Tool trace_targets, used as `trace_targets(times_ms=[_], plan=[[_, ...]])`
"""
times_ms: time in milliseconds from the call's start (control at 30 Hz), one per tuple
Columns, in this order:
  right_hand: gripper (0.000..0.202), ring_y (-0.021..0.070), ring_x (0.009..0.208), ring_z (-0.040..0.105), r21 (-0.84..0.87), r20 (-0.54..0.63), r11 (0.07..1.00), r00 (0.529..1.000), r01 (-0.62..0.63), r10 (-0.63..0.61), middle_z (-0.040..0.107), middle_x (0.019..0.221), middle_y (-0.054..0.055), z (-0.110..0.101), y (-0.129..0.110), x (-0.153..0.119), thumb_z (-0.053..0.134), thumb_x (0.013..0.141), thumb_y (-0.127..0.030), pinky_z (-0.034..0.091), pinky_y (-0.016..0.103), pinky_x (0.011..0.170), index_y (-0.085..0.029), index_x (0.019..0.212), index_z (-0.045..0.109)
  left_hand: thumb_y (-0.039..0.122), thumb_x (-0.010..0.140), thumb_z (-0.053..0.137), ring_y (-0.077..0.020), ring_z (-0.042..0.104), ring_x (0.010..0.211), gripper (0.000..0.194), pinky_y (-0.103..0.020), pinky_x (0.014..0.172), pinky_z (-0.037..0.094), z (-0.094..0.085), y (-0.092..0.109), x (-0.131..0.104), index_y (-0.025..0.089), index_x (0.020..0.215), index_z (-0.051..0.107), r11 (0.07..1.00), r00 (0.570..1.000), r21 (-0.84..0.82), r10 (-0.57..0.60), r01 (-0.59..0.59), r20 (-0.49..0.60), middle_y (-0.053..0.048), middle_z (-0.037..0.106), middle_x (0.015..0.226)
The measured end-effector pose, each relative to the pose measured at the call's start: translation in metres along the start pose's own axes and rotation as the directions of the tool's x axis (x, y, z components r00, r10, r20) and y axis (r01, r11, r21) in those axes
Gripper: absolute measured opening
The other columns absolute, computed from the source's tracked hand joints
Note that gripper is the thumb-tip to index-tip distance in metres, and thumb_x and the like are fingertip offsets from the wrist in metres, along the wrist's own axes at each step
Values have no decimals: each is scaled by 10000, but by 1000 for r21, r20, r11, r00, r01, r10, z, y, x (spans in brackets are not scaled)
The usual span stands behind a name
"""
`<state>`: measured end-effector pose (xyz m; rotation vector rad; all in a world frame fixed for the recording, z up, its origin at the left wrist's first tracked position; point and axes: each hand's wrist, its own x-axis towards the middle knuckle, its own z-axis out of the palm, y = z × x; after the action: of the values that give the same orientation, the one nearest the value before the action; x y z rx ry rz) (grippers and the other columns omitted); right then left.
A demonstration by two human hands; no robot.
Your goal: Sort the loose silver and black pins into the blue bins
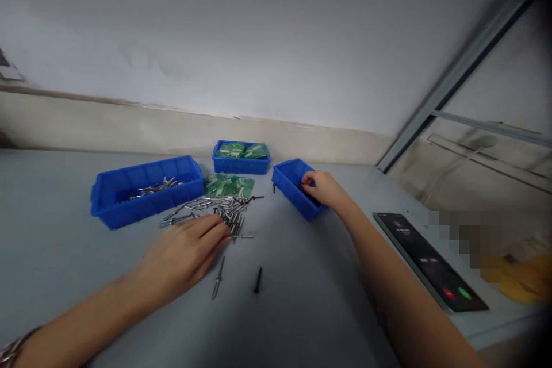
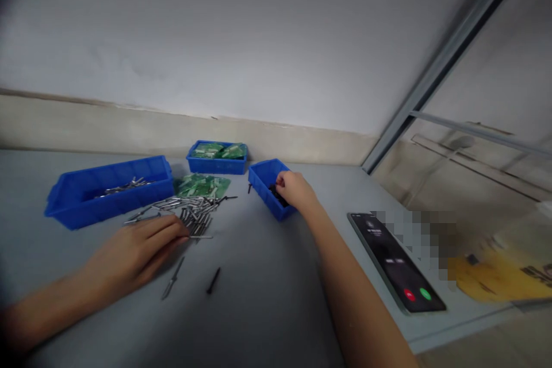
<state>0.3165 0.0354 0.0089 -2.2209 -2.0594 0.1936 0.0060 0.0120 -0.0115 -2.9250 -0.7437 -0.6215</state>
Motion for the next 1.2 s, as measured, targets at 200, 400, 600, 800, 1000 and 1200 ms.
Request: trace_targets(times_ms=[200,400,600,800,1000,1200], plan=[[265,178,909,569,44,-62,999,998,4,-1,551,1114,68,0,0,-1,497,871,-305,484,386,763,-176,1100,530,231,918,303,-144,521,600,251,-258,533,375,-1,0,0,165,821,524,999,999,28,26,-25,-27,-29,537,720],[150,153,721,591,93,-161,996,987,12,3,659,802,49,0,0,-2,531,778,-126,443,273,670,-186,878,626,222,911,318,-131,505,565,234,-251,505,363,-1,0,1,165,819,525,1000,999,-3,19,-19,-32,-27,531,717],[128,153,695,594,121,-200,992,980,24,0,662,757,39,2,-1,-2,538,748,-125,425,250,649,-194,810,626,225,916,312,-143,519,598,229,-258,529,383,0,-1,0,167,831,516,1000,1000,-21,18,-18,-4,-31,532,736],[115,155,695,589,142,-223,990,975,24,8,659,756,41,1,-1,-4,531,758,-144,418,252,653,-197,801,622,232,913,318,-136,521,587,242,-248,522,379,-1,0,0,171,824,534,999,1000,-33,8,-8,-4,-24,529,725],[88,147,642,577,192,-261,981,965,38,14,646,694,25,7,-3,-3,550,749,-153,414,244,604,-202,766,622,263,920,312,-146,536,611,249,-255,539,396,0,0,0,183,843,535,999,1000,-34,-7,7,7,-25,539,739],[199,141,675,577,267,-392,961,919,68,45,632,779,29,-28,4,-22,600,741,-262,445,244,629,-183,922,583,269,919,310,-155,548,632,253,-266,557,417,2,-4,-2,182,862,541,1000,999,-20,22,-22,-30,-29,553,752]])
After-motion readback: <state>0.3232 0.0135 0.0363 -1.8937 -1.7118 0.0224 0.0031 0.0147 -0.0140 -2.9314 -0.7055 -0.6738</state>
